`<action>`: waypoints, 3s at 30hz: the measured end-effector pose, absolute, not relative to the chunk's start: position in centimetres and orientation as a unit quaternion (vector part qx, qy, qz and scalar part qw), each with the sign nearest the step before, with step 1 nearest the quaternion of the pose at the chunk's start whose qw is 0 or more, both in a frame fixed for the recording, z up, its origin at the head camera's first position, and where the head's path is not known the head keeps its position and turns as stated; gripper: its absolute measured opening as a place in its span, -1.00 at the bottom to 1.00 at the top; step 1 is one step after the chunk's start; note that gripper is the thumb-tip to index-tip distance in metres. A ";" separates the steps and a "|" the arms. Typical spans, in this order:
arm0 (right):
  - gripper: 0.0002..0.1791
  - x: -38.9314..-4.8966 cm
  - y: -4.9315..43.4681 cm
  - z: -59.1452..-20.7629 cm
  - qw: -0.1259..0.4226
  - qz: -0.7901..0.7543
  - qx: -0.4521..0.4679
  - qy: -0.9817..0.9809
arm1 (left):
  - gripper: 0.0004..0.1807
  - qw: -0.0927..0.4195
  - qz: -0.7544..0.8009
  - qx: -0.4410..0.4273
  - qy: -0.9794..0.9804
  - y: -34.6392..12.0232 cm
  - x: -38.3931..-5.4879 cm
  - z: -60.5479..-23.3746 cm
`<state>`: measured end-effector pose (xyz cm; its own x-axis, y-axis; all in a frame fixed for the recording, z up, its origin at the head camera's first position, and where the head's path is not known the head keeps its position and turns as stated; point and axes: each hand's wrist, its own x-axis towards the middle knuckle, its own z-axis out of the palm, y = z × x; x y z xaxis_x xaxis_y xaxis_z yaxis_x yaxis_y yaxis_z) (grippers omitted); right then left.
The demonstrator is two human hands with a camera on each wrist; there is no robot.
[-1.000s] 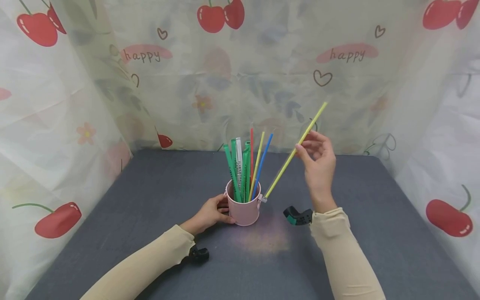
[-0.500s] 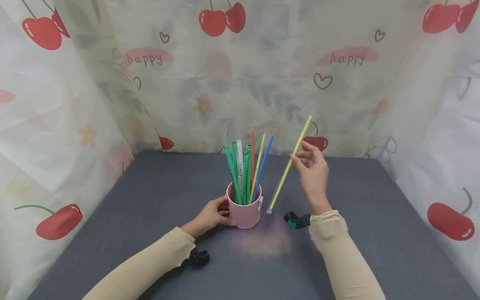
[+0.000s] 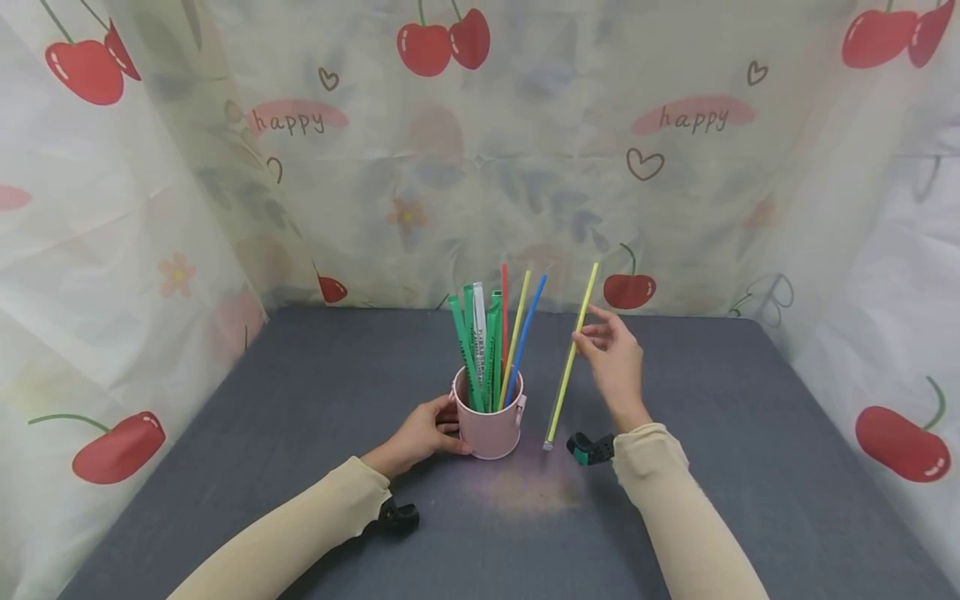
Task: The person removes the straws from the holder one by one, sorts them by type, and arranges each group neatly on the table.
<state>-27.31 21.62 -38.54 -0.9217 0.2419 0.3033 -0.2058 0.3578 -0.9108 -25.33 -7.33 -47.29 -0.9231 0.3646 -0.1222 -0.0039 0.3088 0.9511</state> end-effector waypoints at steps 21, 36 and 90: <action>-0.63 -28.9 21.7 -42.2 0.132 0.514 -0.035 -0.847 | -0.19 0.162 0.586 0.115 0.785 -7.3 -25.1 -47.0; -0.65 -29.2 21.6 -44.1 0.079 0.505 -0.027 -0.859 | -0.19 0.163 0.577 0.120 0.791 -7.4 -25.4 -47.7; -0.73 -30.3 19.9 -45.2 -0.043 0.431 -0.051 -0.900 | -0.22 0.157 0.569 0.115 0.799 -7.3 -25.2 -47.2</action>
<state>-30.31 19.91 -45.21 -0.9910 0.0544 -0.1222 0.1294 0.6225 -0.7718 -25.19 -7.31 -47.21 -0.9244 0.3621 -0.1201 0.0046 0.3254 0.9456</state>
